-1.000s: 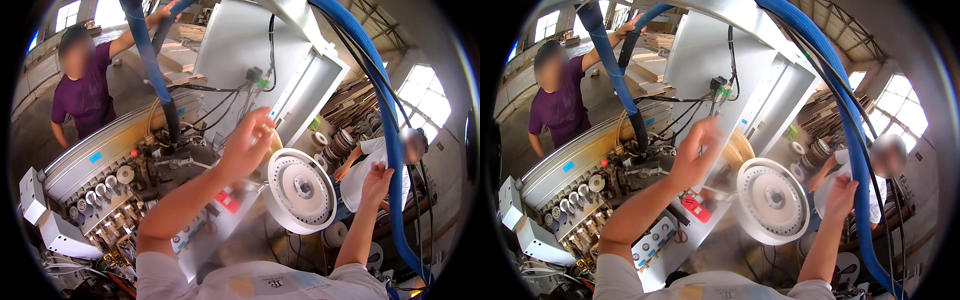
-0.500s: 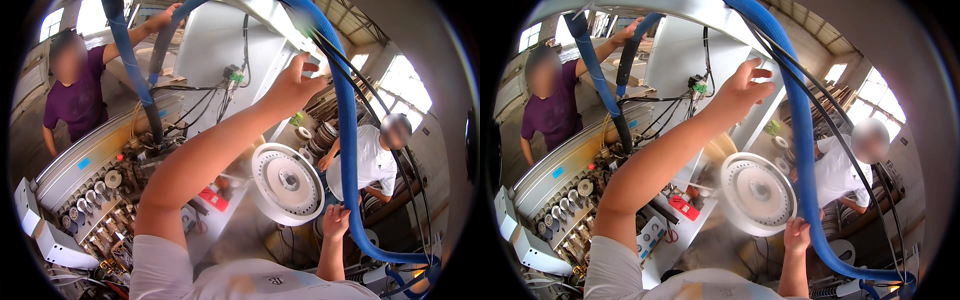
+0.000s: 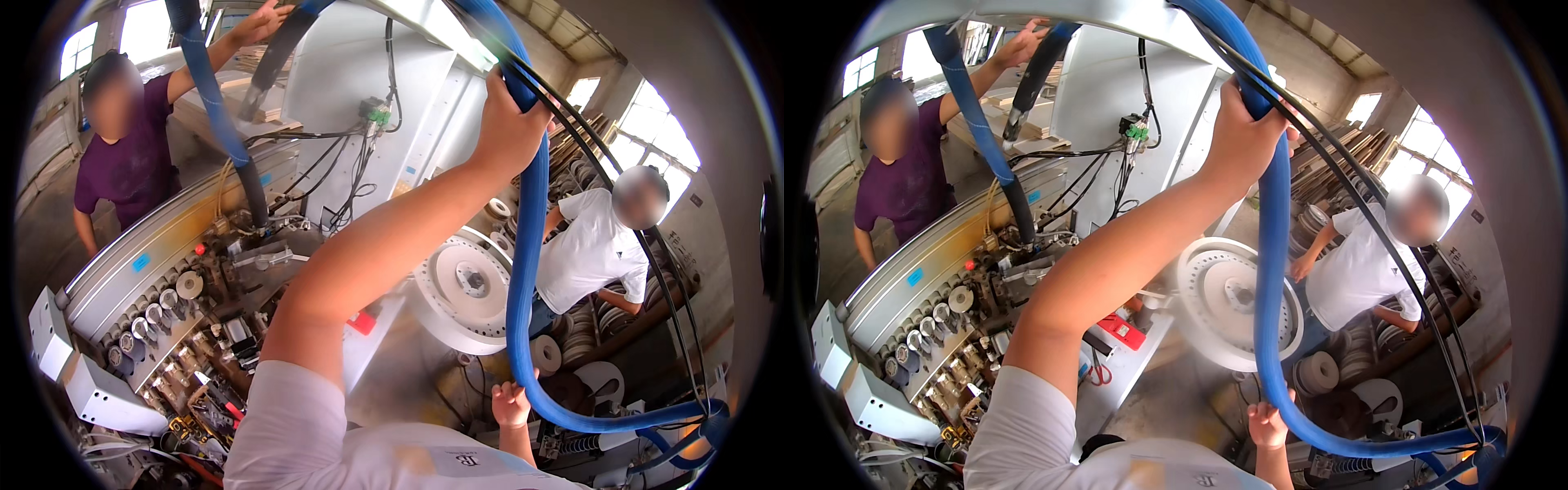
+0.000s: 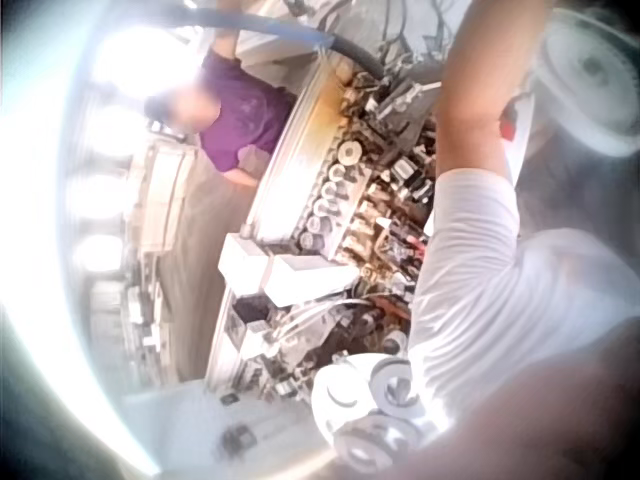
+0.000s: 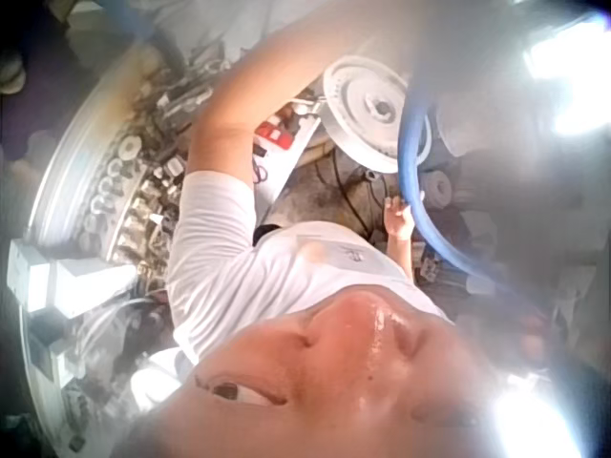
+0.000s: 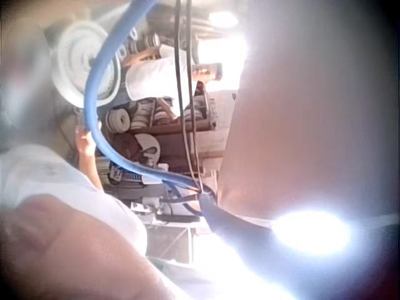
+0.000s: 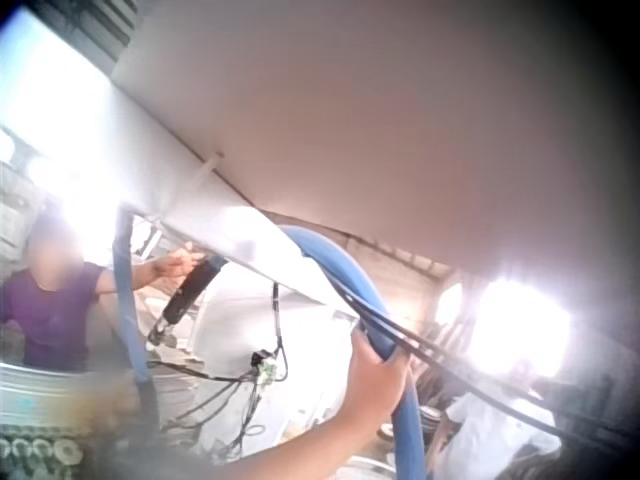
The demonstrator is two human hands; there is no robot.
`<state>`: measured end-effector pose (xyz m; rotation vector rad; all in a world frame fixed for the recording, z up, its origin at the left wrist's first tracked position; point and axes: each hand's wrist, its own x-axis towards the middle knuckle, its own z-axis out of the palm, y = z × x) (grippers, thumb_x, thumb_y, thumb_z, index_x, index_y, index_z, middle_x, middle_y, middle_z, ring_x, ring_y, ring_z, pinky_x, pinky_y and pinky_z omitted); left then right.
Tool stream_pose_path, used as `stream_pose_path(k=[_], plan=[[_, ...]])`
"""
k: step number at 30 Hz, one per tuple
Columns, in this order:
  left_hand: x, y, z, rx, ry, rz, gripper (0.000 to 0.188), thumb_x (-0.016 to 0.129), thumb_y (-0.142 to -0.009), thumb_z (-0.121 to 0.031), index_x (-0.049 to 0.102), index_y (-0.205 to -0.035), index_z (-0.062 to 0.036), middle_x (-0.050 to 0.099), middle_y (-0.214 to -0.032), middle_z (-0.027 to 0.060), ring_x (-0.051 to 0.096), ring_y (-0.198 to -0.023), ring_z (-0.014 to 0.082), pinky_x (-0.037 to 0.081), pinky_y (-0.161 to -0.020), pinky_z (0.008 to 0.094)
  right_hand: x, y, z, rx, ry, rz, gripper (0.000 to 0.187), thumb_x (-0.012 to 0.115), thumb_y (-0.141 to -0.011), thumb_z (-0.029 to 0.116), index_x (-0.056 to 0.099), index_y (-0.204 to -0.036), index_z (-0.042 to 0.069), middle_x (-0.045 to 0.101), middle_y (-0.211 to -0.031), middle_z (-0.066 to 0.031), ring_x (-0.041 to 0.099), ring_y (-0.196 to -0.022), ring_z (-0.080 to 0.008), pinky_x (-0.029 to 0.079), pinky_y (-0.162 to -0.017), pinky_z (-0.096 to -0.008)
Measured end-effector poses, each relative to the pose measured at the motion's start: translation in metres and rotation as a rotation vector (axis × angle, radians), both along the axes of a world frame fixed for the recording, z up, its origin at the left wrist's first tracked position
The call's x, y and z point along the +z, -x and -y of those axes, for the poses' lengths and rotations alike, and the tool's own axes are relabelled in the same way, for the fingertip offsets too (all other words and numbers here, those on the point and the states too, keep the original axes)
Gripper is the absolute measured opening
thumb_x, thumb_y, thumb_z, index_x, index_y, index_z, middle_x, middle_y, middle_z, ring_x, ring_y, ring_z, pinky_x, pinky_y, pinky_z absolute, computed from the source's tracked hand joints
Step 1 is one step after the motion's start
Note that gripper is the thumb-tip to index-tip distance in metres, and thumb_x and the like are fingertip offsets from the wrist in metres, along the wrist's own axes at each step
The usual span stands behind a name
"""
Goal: The person operates controls on an industrial machine panel and uses an adjustable wrench to tighten components on the internal assembly. They subsequently secure a blue hose using white tape and maneuver the hose around the machinery.
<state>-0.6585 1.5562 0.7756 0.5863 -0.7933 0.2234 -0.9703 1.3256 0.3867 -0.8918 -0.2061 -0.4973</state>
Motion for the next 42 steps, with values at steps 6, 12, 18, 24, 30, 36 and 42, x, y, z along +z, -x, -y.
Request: stream_pose_path(k=[6,12,18,24,30,36,42], plan=[[0.013,-0.014,-0.005,0.160,-0.064,-0.001,0.044,0.076,-0.100,-0.014,0.042,-0.122,0.0012,0.067,-0.087,0.0098,0.068,-0.066,0.0153,0.059,-0.055,0.0330,-0.066,0.078,0.008,0.089,-0.133,-0.113,0.042,0.080,-0.099,0.009,0.058,-0.131,0.023,0.068,-0.130,0.0051,0.068,-0.079,-0.0136,0.063,-0.088,-0.0483],[0.031,-0.039,-0.013,0.308,-0.047,-0.030,0.051,0.081,-0.096,-0.014,0.046,-0.129,0.0015,0.070,-0.085,0.0097,0.070,-0.068,0.0173,0.057,-0.061,0.0335,-0.103,0.162,0.003,0.119,-0.154,-0.274,0.048,0.083,-0.093,0.008,0.060,-0.130,0.028,0.069,-0.104,0.0074,0.065,-0.080,-0.0112,0.062,-0.090,-0.0483],[0.042,-0.053,-0.038,0.435,-0.205,0.084,0.029,0.083,-0.097,-0.021,0.060,-0.095,-0.0019,0.068,-0.075,0.0090,0.066,-0.061,0.0170,0.055,-0.052,0.0336,-0.139,0.235,-0.001,0.119,-0.229,-0.488,0.051,0.083,-0.093,0.003,0.062,-0.133,0.028,0.068,-0.132,0.0068,0.072,-0.085,-0.0123,0.063,-0.092,-0.0508],[0.022,-0.072,-0.028,0.230,-0.204,0.117,0.030,0.083,-0.096,-0.021,0.062,-0.109,-0.0041,0.068,-0.083,0.0076,0.067,-0.067,0.0155,0.056,-0.056,0.0336,-0.156,0.246,-0.006,0.118,-0.234,-0.558,0.053,0.080,-0.093,-0.004,0.066,-0.138,0.020,0.073,-0.131,-0.0019,0.076,-0.089,-0.0162,0.066,-0.097,-0.0531],[-0.022,-0.056,-0.036,0.246,-0.402,0.153,0.035,0.082,-0.095,-0.026,0.064,-0.118,-0.0066,0.065,-0.086,0.0030,0.065,-0.071,0.0126,0.056,-0.060,0.0303,-0.171,0.246,0.001,0.168,-0.239,-0.559,0.061,0.078,-0.094,-0.005,0.063,-0.148,0.018,0.075,-0.120,-0.0059,0.076,-0.090,-0.0207,0.066,-0.098,-0.0520],[-0.065,-0.027,-0.041,0.220,-0.613,0.178,0.057,0.083,-0.095,-0.031,0.062,-0.143,-0.0104,0.071,-0.104,0.0000,0.065,-0.077,0.0109,0.057,-0.070,0.0318,-0.148,0.237,-0.019,0.089,-0.161,-0.684,0.047,0.076,-0.095,-0.007,0.065,-0.136,0.013,0.070,-0.137,-0.0069,0.076,-0.095,-0.0185,0.068,-0.093,-0.0494],[-0.114,0.007,-0.030,0.066,-0.721,0.277,0.075,0.083,-0.095,-0.028,0.050,-0.160,-0.0140,0.073,-0.117,0.0007,0.065,-0.078,0.0120,0.057,-0.071,0.0328,-0.147,0.257,-0.033,0.124,-0.154,-0.689,0.051,0.076,-0.093,-0.012,0.067,-0.139,0.007,0.067,-0.146,-0.0135,0.076,-0.100,-0.0265,0.063,-0.090,-0.0406]])
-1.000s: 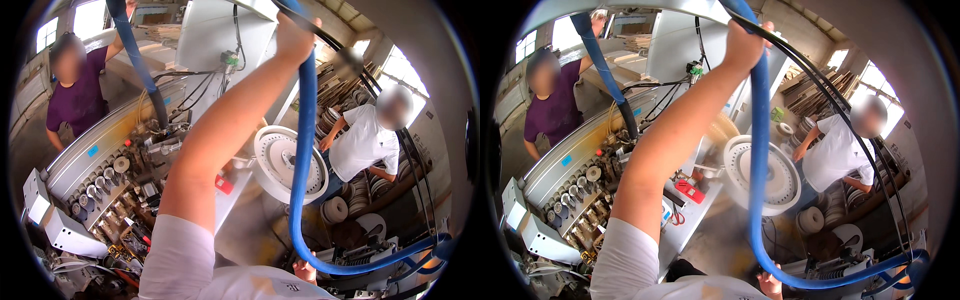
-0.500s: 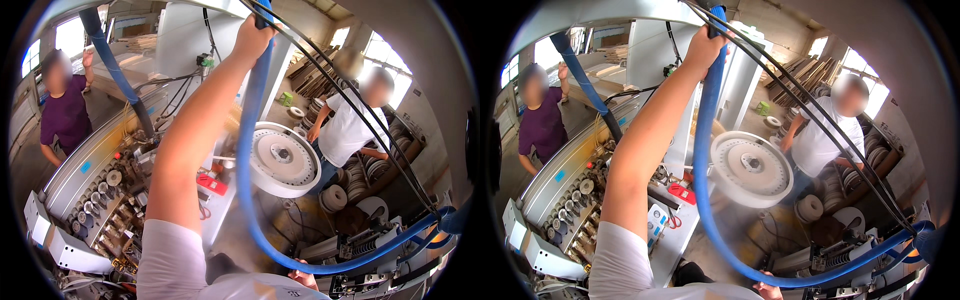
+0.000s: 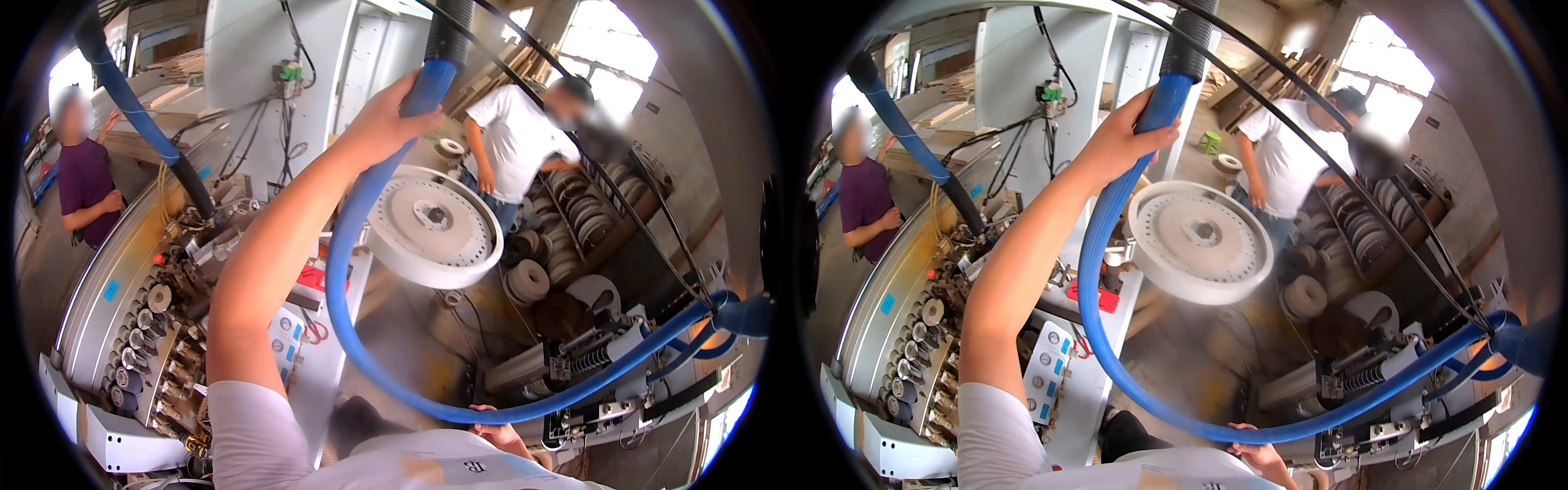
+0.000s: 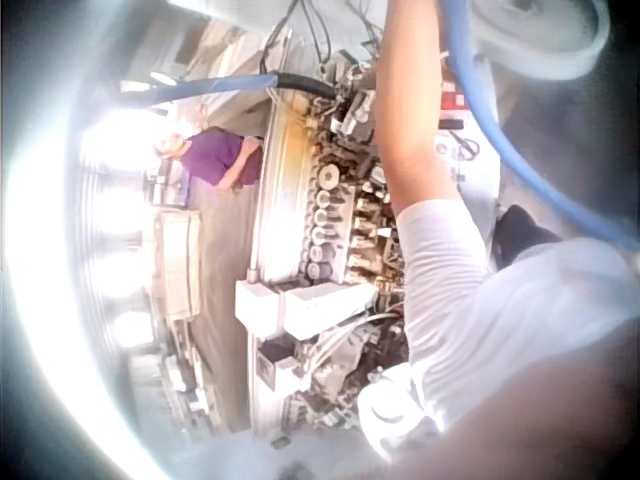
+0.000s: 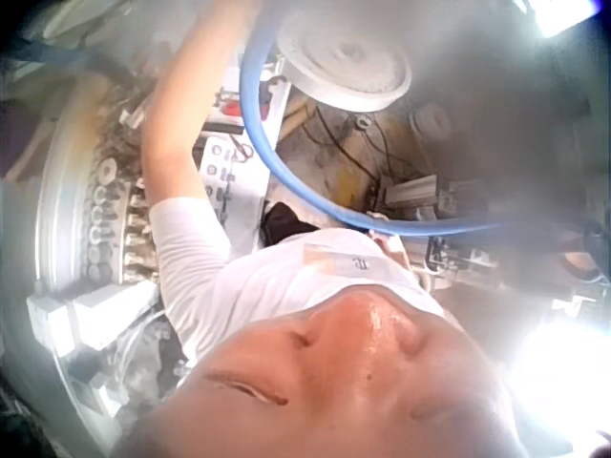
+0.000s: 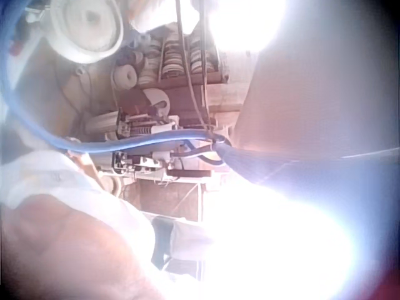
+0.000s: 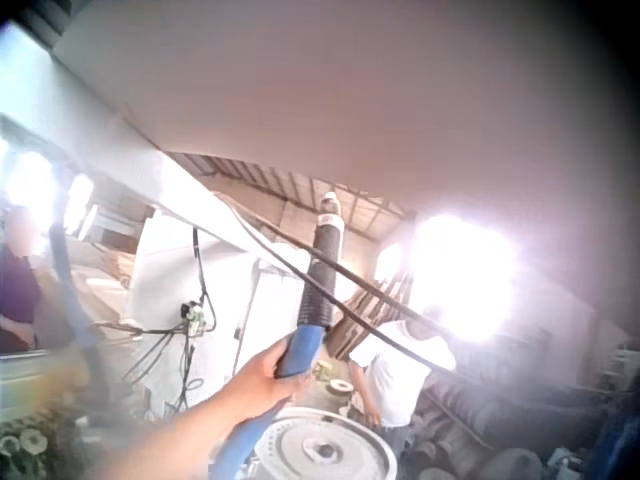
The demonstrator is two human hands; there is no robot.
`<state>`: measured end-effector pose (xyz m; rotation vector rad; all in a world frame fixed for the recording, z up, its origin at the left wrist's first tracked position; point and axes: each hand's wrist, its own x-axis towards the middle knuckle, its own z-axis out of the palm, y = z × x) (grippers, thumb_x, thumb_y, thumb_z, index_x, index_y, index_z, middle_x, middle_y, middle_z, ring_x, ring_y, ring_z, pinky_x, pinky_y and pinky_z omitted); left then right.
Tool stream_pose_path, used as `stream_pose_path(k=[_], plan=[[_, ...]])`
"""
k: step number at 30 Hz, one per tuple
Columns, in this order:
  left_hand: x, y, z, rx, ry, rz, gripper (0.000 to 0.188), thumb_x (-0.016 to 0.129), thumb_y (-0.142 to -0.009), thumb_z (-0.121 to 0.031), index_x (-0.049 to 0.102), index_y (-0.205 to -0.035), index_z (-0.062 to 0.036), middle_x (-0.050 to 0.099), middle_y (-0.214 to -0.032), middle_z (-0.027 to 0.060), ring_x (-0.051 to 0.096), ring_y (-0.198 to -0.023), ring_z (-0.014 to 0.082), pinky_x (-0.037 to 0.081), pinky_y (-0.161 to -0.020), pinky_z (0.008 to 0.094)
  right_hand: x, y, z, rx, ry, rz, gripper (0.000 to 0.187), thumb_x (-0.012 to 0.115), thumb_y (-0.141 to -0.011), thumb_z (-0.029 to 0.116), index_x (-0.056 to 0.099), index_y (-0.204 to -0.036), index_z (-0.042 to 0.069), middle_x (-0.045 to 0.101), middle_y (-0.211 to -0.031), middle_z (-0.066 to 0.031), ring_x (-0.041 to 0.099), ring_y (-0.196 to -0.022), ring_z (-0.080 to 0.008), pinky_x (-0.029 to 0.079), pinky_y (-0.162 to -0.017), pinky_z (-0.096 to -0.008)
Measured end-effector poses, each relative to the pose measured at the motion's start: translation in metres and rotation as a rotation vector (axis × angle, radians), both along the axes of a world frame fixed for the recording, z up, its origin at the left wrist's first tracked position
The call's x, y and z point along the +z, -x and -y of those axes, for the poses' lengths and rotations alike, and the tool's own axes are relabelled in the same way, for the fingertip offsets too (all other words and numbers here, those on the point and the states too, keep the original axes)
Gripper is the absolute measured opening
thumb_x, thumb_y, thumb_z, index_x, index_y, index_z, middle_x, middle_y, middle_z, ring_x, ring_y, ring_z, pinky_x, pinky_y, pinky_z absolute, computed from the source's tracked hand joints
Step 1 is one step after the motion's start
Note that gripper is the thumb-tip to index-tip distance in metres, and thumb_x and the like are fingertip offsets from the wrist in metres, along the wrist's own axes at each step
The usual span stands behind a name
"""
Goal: The person operates controls on an industrial machine panel and uses an adjustable wrench to tighten components on the internal assembly. They subsequently secure a blue hose using white tape and maneuver the hose around the machinery.
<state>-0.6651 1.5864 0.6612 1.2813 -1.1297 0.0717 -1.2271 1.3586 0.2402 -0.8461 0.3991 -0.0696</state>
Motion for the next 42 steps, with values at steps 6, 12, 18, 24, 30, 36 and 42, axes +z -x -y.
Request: stream_pose_path(k=[6,12,18,24,30,36,42], plan=[[-0.075,0.046,0.005,-0.236,-0.181,-0.114,0.077,0.077,-0.097,-0.017,0.044,-0.166,-0.0090,0.070,-0.117,0.0031,0.065,-0.085,0.0117,0.057,-0.075,0.0304,0.002,0.039,-0.023,0.030,0.399,-0.093,0.048,0.078,-0.090,-0.013,0.066,-0.134,0.001,0.066,-0.142,-0.0167,0.063,-0.136,-0.0306,0.053,-0.110,-0.0448],[-0.163,0.076,0.024,-0.463,-0.314,-0.271,0.077,0.079,-0.095,-0.019,0.046,-0.164,-0.0091,0.070,-0.117,0.0024,0.064,-0.087,0.0095,0.055,-0.074,0.0276,-0.017,0.084,-0.018,0.084,0.528,-0.158,0.045,0.084,-0.085,-0.008,0.073,-0.128,-0.002,0.072,-0.140,-0.0140,0.067,-0.126,-0.0232,0.058,-0.101,-0.0393],[-0.233,0.093,0.060,-0.579,-0.509,-0.383,0.075,0.078,-0.095,-0.026,0.048,-0.162,-0.0080,0.070,-0.117,0.0041,0.064,-0.085,0.0103,0.055,-0.071,0.0286,0.013,0.094,-0.024,0.146,0.506,-0.475,0.049,0.085,-0.083,-0.007,0.075,-0.131,0.001,0.077,-0.127,-0.0103,0.072,-0.105,-0.0170,0.059,-0.089,-0.0325],[-0.284,0.100,0.131,-0.708,-0.633,-0.477,0.071,0.078,-0.095,-0.029,0.053,-0.158,-0.0091,0.071,-0.115,0.0048,0.062,-0.077,0.0099,0.053,-0.065,0.0277,0.010,0.110,-0.033,0.109,0.358,-0.414,0.045,0.082,-0.092,0.005,0.071,-0.135,-0.004,0.077,-0.109,-0.0114,0.072,-0.095,-0.0172,0.058,-0.082,-0.0325],[-0.319,0.090,0.203,-0.715,-0.741,-0.453,0.054,0.078,-0.094,-0.035,0.065,-0.138,-0.0063,0.070,-0.106,0.0020,0.062,-0.074,0.0083,0.052,-0.061,0.0265,-0.013,0.092,-0.009,0.057,0.451,-0.277,0.043,0.081,-0.086,-0.011,0.071,-0.126,-0.001,0.073,-0.129,-0.0204,0.073,-0.097,-0.0231,0.060,-0.078,-0.0330],[-0.329,0.077,0.292,-0.781,-0.792,-0.555,0.051,0.079,-0.096,-0.034,0.065,-0.136,-0.0062,0.066,-0.098,-0.0004,0.062,-0.071,0.0081,0.052,-0.060,0.0260,-0.034,0.075,0.026,0.001,0.600,-0.219,0.045,0.084,-0.081,-0.014,0.072,-0.122,-0.001,0.073,-0.131,-0.0245,0.074,-0.103,-0.0271,0.062,-0.084,-0.0386],[-0.306,0.042,0.398,-0.818,-0.943,-0.605,0.056,0.080,-0.098,-0.034,0.062,-0.143,-0.0062,0.064,-0.097,-0.0003,0.062,-0.072,0.0096,0.051,-0.060,0.0276,-0.021,0.015,0.073,-0.114,0.493,-0.308,0.028,0.083,-0.083,-0.012,0.076,-0.110,-0.004,0.075,-0.129,-0.0205,0.070,-0.126,-0.0389,0.056,-0.109,-0.0493]])
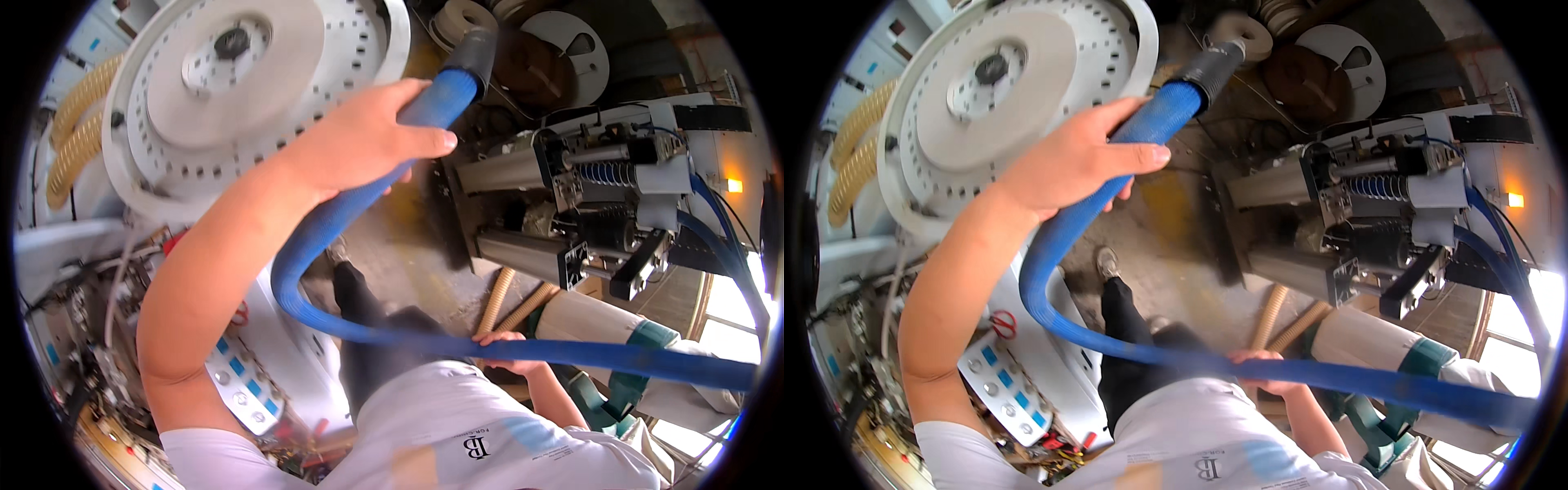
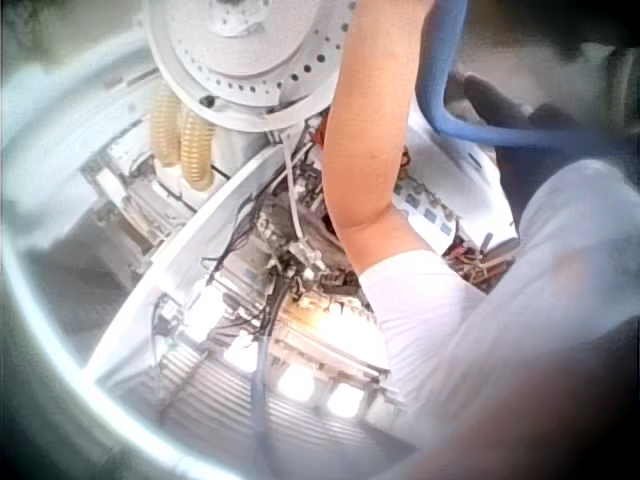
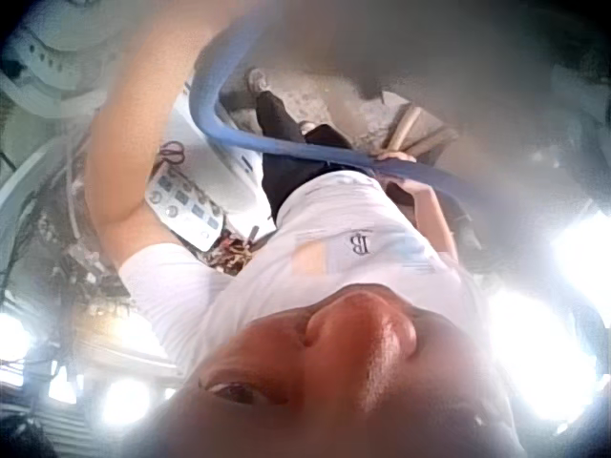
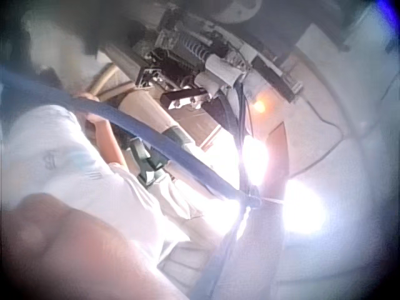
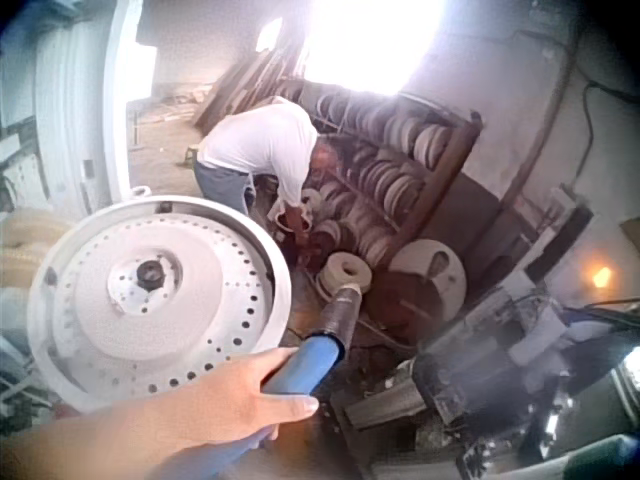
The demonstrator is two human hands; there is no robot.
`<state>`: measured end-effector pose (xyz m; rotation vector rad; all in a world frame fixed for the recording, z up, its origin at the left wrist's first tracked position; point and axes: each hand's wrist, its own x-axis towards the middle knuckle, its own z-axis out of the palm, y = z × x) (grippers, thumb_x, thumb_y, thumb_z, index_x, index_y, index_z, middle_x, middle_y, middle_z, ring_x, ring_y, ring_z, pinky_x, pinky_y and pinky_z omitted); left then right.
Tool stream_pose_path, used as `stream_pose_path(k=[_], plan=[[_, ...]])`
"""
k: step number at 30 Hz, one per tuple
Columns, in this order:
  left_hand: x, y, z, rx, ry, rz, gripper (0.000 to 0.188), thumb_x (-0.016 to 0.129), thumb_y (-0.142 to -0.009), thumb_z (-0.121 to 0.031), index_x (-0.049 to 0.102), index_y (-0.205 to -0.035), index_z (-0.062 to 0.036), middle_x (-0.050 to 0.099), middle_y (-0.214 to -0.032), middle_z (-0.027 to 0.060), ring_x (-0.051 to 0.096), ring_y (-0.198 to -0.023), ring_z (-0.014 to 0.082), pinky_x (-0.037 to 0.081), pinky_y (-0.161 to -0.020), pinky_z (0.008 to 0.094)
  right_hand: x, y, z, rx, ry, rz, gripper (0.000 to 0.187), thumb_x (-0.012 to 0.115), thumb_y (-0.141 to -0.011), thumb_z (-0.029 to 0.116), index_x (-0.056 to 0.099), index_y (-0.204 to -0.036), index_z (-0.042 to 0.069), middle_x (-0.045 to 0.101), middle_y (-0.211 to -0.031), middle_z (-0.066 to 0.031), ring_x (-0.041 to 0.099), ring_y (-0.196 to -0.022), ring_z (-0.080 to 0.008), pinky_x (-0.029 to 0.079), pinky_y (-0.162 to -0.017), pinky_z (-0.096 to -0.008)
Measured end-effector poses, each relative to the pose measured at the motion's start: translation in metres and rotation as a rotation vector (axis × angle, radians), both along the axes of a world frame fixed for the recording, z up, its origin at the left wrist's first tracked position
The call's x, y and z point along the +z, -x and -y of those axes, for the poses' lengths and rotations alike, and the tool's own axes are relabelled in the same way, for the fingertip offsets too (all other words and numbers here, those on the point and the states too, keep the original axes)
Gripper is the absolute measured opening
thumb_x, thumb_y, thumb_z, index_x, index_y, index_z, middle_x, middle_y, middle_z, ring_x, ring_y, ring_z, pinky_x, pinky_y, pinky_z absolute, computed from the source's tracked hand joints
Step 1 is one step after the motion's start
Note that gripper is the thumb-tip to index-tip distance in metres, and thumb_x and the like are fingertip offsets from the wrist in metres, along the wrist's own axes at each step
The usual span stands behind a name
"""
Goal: The person operates controls on an industrial machine panel and uses an adjustable wrench to tighten components on the internal assembly. They subsequently secure a blue hose using white tape and maneuver the hose around the machinery.
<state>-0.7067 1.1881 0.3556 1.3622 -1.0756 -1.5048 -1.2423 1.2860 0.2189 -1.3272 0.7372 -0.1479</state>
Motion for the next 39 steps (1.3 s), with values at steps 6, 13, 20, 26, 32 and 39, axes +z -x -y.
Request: stream_pose_path(k=[6,13,20,26,32,39], plan=[[0.043,-0.049,0.112,-0.085,-0.104,0.115,0.050,0.077,-0.100,-0.035,0.062,-0.137,-0.0048,0.061,-0.095,-0.0001,0.061,-0.071,0.0086,0.052,-0.057,0.0274,0.000,-0.066,0.035,-0.144,-0.141,0.066,0.040,0.085,-0.081,-0.017,0.076,-0.115,0.001,0.075,-0.127,-0.0196,0.067,-0.132,-0.0366,0.056,-0.110,-0.0481],[0.063,-0.095,0.245,-0.114,-0.256,0.279,0.044,0.075,-0.102,-0.038,0.064,-0.131,-0.0067,0.067,-0.106,0.0009,0.063,-0.068,0.0077,0.051,-0.051,0.0265,0.021,-0.117,0.100,-0.156,-0.204,0.246,0.037,0.086,-0.084,-0.013,0.077,-0.117,-0.002,0.075,-0.130,-0.0228,0.070,-0.128,-0.0340,0.056,-0.111,-0.0443],[0.042,-0.139,0.362,-0.226,-0.326,0.452,0.046,0.073,-0.103,-0.035,0.064,-0.138,-0.0073,0.068,-0.109,0.0024,0.063,-0.069,0.0075,0.053,-0.051,0.0259,0.034,-0.166,0.164,-0.110,-0.150,0.374,0.039,0.090,-0.083,-0.005,0.077,-0.120,0.000,0.074,-0.133,-0.0248,0.074,-0.122,-0.0337,0.059,-0.107,-0.0411],[-0.006,-0.163,0.456,-0.307,-0.272,0.612,0.040,0.069,-0.104,-0.031,0.067,-0.134,-0.0044,0.069,-0.105,0.0014,0.064,-0.073,0.0102,0.053,-0.058,0.0285,0.075,-0.228,0.202,-0.229,-0.263,0.384,0.042,0.094,-0.079,-0.002,0.080,-0.118,0.002,0.077,-0.130,-0.0225,0.078,-0.113,-0.0279,0.062,-0.100,-0.0387],[-0.060,-0.187,0.516,-0.289,-0.240,0.702,0.040,0.067,-0.106,-0.035,0.068,-0.130,-0.0034,0.071,-0.101,0.0034,0.066,-0.073,0.0115,0.053,-0.058,0.0308,0.098,-0.261,0.229,-0.275,-0.146,0.412,0.040,0.093,-0.080,-0.001,0.081,-0.118,0.002,0.078,-0.127,-0.0232,0.080,-0.105,-0.0266,0.063,-0.095,-0.0365],[-0.153,-0.268,0.550,-0.291,-0.011,0.872,0.043,0.087,-0.087,-0.027,0.073,-0.117,0.0003,0.074,-0.081,0.0112,0.071,-0.070,0.0178,0.056,-0.065,0.0361,0.125,-0.288,0.254,-0.312,-0.081,0.410,0.034,0.089,-0.085,0.004,0.081,-0.119,0.003,0.079,-0.127,-0.0205,0.078,-0.112,-0.0289,0.060,-0.097,-0.0373]])
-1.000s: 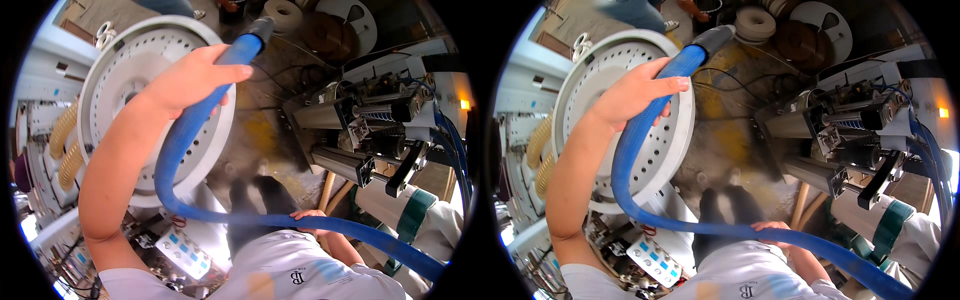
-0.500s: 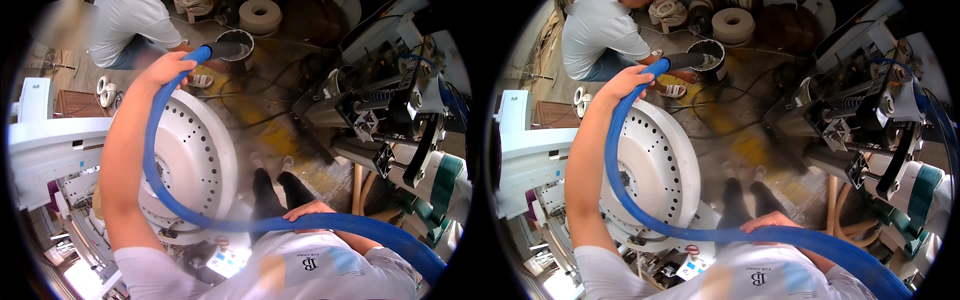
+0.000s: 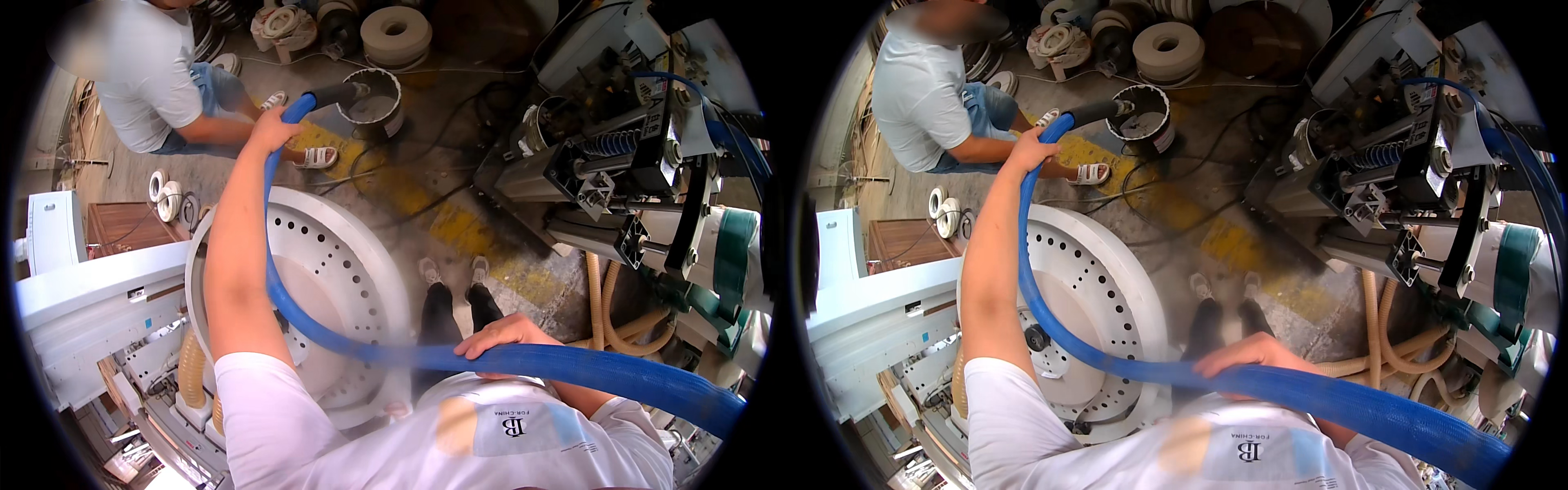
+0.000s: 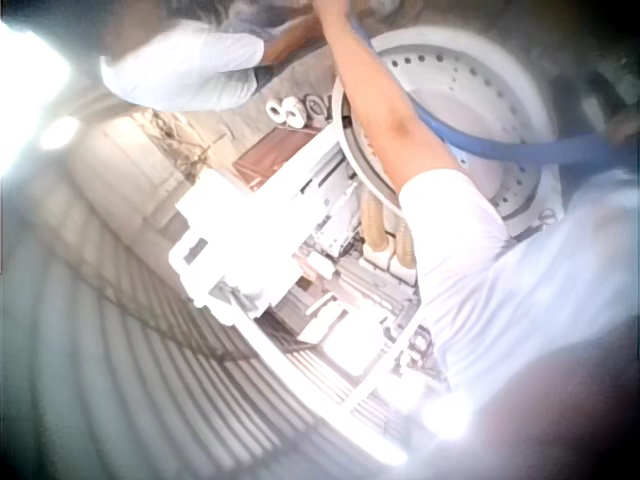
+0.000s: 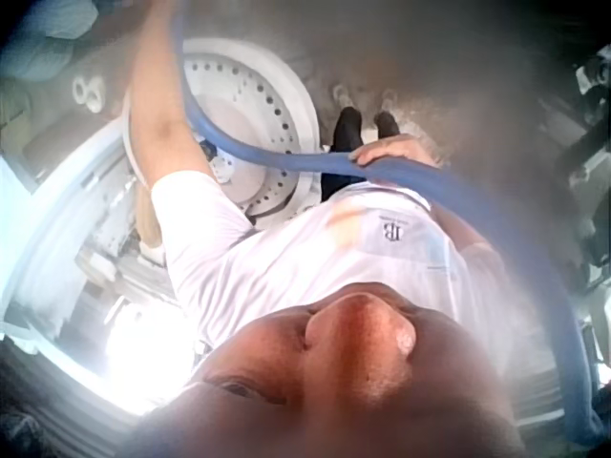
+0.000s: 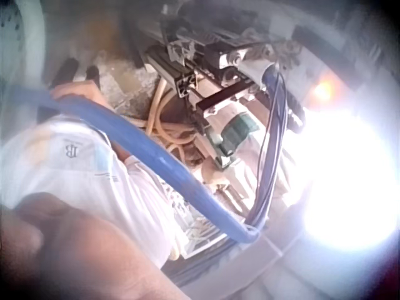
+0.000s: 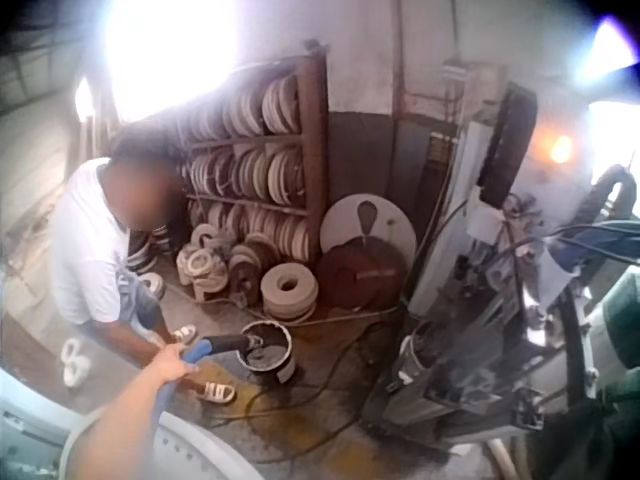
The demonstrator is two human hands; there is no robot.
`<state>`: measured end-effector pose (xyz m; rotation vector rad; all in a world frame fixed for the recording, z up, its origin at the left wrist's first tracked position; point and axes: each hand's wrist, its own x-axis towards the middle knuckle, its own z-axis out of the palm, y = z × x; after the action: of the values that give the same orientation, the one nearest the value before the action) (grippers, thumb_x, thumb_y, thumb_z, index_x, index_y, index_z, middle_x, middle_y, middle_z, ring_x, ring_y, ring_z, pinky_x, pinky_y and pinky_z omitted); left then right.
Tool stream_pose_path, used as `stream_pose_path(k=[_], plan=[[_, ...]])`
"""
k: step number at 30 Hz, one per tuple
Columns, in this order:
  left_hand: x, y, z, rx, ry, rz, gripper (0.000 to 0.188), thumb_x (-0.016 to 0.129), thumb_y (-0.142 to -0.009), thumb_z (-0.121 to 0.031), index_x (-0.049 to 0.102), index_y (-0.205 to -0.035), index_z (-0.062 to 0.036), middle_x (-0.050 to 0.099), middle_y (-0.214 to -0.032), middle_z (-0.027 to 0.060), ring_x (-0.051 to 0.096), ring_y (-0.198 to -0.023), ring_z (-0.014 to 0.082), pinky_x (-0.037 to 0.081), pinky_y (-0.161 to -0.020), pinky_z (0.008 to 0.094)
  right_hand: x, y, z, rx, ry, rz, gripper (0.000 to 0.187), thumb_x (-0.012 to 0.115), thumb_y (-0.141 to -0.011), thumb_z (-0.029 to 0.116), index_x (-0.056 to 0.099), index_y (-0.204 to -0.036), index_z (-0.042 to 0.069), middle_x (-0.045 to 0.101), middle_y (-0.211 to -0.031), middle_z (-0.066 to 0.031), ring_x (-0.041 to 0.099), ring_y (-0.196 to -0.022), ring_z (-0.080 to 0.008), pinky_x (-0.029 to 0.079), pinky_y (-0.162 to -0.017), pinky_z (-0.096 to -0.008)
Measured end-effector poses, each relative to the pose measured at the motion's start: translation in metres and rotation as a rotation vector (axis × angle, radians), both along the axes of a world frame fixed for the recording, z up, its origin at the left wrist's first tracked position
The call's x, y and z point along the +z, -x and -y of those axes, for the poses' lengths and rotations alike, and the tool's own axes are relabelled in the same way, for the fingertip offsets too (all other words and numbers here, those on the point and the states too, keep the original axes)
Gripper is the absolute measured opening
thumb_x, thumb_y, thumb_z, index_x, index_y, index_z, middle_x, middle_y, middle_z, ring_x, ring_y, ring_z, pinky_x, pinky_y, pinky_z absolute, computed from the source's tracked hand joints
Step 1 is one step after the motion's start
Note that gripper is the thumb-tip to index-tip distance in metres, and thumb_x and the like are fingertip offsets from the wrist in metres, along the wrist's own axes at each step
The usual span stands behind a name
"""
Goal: The person operates controls on an industrial machine panel and uses an adjustable wrench to tighten components on the internal assembly. They subsequently secure a blue hose using white tape and maneuver the hose around the machinery.
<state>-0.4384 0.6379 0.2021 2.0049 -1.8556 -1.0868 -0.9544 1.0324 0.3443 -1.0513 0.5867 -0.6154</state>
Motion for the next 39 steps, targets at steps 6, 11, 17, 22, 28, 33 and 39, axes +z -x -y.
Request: stream_pose_path(k=[6,11,17,22,28,33,39], plan=[[-0.016,-0.009,0.014,0.012,0.073,0.149,0.046,0.083,-0.081,-0.027,0.076,-0.116,0.0022,0.076,-0.084,0.0169,0.076,-0.079,0.0260,0.058,-0.076,0.0400,-0.003,-0.004,0.003,-0.005,0.079,0.000,0.038,0.092,-0.083,0.006,0.082,-0.120,0.005,0.079,-0.128,-0.0195,0.079,-0.112,-0.0318,0.061,-0.093,-0.0395],[-0.018,-0.014,0.014,0.084,0.063,-0.061,0.024,0.080,-0.082,-0.019,0.072,-0.093,0.0006,0.070,-0.072,0.0088,0.066,-0.062,0.0182,0.052,-0.060,0.0351,-0.020,0.018,0.003,0.073,0.312,-0.180,0.040,0.089,-0.088,0.013,0.080,-0.126,0.002,0.078,-0.129,-0.0194,0.078,-0.115,-0.0352,0.062,-0.096,-0.0427],[0.002,-0.002,0.007,0.184,0.017,-0.205,0.032,0.079,-0.083,-0.015,0.073,-0.110,0.0023,0.070,-0.078,0.0052,0.064,-0.060,0.0136,0.051,-0.060,0.0317,-0.006,0.027,-0.004,0.137,0.191,-0.460,0.041,0.085,-0.091,0.019,0.079,-0.129,0.006,0.080,-0.122,-0.0162,0.078,-0.109,-0.0332,0.062,-0.092,-0.0407],[-0.001,-0.011,0.017,0.141,0.004,-0.163,0.037,0.079,-0.084,-0.018,0.073,-0.115,0.0011,0.071,-0.081,0.0060,0.064,-0.061,0.0133,0.052,-0.060,0.0315,0.006,0.037,0.029,0.324,0.289,-0.810,0.050,0.089,-0.087,0.030,0.078,-0.132,0.012,0.080,-0.118,-0.0142,0.079,-0.096,-0.0263,0.062,-0.085,-0.0386],[-0.006,-0.021,0.025,0.007,0.250,0.148,0.048,0.078,-0.088,-0.028,0.069,-0.129,-0.0061,0.078,-0.102,0.0158,0.077,-0.091,0.0310,0.058,-0.081,0.0438,0.018,0.072,0.116,-0.402,0.358,-0.953,0.074,0.088,-0.089,0.017,0.057,-0.156,0.009,0.082,-0.119,-0.0075,0.076,-0.107,-0.0183,0.061,-0.093,-0.0364],[0.026,0.001,-0.001,0.004,0.233,0.533,0.070,0.072,-0.091,-0.030,0.052,-0.156,-0.0162,0.067,-0.145,0.0169,0.065,-0.134,0.0379,0.054,-0.108,0.0506,0.040,0.100,0.167,-0.942,0.295,-0.684,0.067,0.068,-0.108,0.020,0.039,-0.167,0.004,0.080,-0.113,-0.0117,0.068,-0.085,-0.0090,0.055,-0.084,-0.0258],[0.074,0.017,-0.060,-0.050,0.224,0.606,0.077,0.074,-0.095,-0.036,0.047,-0.161,-0.0081,0.057,-0.157,0.0177,0.060,-0.136,0.0415,0.051,-0.113,0.0506,0.061,0.117,0.164,-1.091,0.358,-0.668,0.072,0.068,-0.110,0.036,0.037,-0.169,0.008,0.080,-0.118,-0.0068,0.065,-0.083,-0.0040,0.053,-0.085,-0.0221]])
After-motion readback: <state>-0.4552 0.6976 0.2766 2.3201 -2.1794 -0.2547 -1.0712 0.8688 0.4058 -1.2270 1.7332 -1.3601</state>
